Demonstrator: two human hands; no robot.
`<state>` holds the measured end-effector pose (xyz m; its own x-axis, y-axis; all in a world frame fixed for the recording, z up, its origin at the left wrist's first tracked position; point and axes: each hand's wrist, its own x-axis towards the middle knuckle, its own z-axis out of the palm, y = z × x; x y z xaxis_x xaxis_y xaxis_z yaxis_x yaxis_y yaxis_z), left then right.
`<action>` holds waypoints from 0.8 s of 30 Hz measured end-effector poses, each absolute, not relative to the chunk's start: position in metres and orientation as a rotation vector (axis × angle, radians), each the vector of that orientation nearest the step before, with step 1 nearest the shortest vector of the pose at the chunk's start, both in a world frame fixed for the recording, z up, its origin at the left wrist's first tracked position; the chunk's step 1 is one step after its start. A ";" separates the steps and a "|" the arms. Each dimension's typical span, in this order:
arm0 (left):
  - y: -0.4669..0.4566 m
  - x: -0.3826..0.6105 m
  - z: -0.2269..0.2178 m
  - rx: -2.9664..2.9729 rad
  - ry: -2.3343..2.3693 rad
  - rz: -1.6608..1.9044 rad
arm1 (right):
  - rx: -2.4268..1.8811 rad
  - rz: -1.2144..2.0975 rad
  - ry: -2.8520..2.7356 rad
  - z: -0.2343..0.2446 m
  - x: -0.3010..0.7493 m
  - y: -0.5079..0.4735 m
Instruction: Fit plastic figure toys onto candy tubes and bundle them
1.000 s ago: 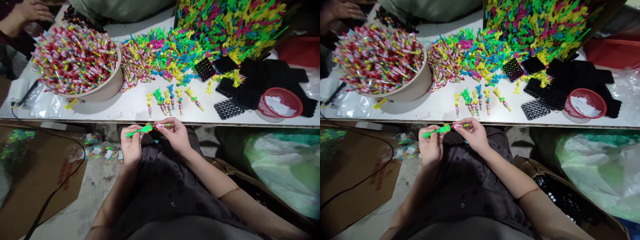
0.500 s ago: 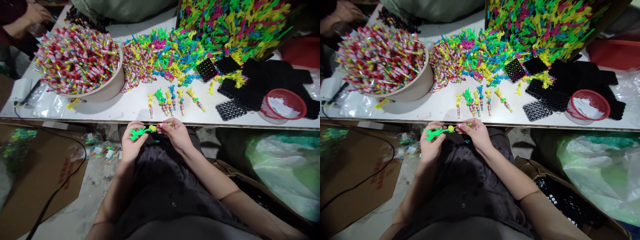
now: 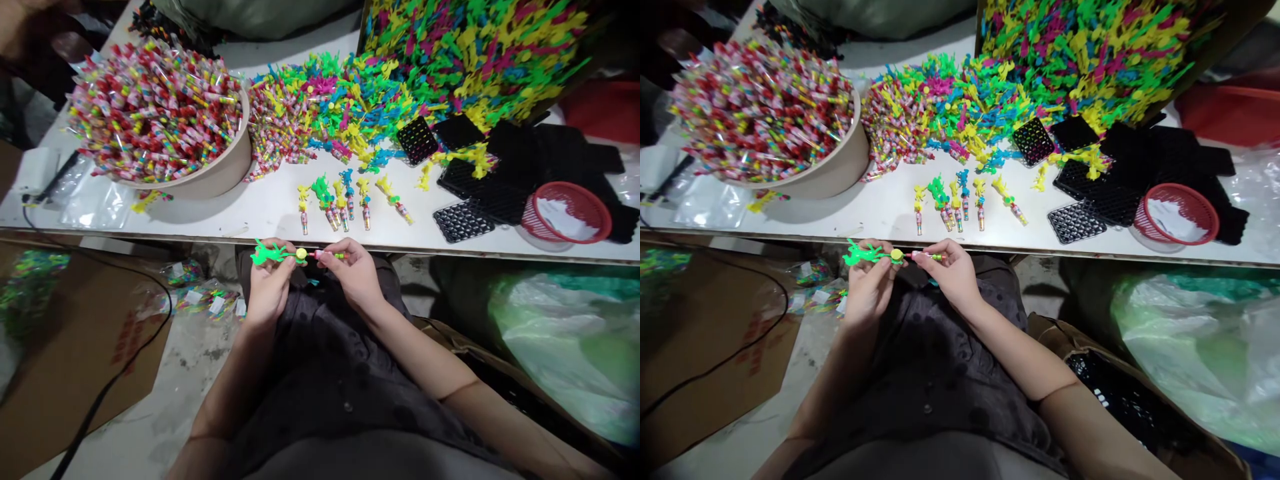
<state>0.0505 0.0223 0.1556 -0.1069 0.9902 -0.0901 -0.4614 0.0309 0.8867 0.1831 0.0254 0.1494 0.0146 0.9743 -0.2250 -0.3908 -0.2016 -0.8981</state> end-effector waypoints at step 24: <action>0.018 0.036 0.144 0.890 1.043 1.288 | -1.160 1.423 -0.973 0.155 0.191 0.023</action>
<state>0.0357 0.0180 0.1442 -0.0132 0.9944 -0.1049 -0.3099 0.0957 0.9460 0.1914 0.0227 0.1548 -0.0230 0.9870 -0.1590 -0.2099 -0.1603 -0.9645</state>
